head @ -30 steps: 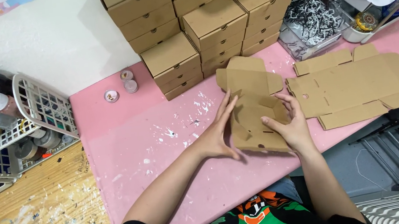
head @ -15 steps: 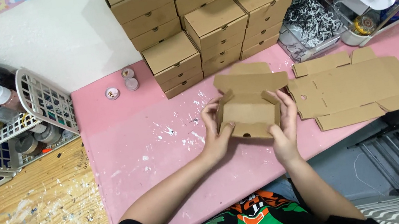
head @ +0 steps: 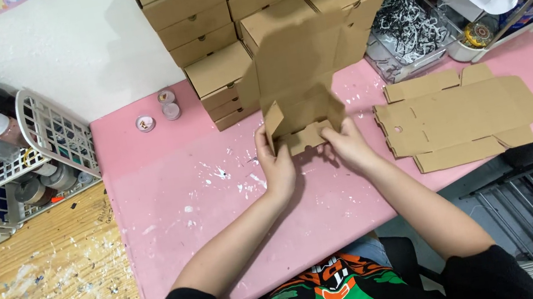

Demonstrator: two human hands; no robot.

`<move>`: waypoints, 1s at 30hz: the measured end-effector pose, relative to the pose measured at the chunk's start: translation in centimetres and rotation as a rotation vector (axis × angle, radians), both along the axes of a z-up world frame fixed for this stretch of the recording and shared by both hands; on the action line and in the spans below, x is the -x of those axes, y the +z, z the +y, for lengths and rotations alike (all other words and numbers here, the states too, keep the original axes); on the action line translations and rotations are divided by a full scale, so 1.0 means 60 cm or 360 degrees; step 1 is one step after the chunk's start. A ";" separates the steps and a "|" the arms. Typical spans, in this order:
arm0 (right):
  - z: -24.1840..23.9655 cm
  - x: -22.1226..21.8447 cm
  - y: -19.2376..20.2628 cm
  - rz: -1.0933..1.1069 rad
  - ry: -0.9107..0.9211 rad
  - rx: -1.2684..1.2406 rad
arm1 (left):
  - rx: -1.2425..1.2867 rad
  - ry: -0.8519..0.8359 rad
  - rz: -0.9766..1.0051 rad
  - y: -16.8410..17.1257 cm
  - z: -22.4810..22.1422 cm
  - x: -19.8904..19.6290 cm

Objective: Folding small cardboard boxes and filling them with shredded packing material and small product items.

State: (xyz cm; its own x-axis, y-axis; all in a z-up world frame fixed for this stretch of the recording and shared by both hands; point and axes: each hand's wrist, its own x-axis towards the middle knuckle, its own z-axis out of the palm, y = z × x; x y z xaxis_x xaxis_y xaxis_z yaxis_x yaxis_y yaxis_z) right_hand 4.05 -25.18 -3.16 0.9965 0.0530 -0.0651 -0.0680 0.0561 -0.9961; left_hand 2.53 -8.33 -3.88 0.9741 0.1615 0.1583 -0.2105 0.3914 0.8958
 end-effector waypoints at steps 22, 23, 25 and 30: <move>0.011 0.021 0.067 -0.0620 -0.0180 0.0008 | -0.1126 -0.0044 -0.0552 0.076 0.041 0.006; 0.006 0.017 0.054 -0.0620 -0.0179 0.0008 | -0.1126 -0.0043 -0.0551 0.069 0.044 0.004; -0.004 0.007 0.030 -0.0684 -0.0109 -0.0093 | -0.1053 -0.0276 -0.0542 0.056 0.049 -0.003; -0.013 0.004 0.011 -0.0566 -0.0162 -0.0015 | -0.0874 -0.0422 -0.0376 0.003 0.047 -0.013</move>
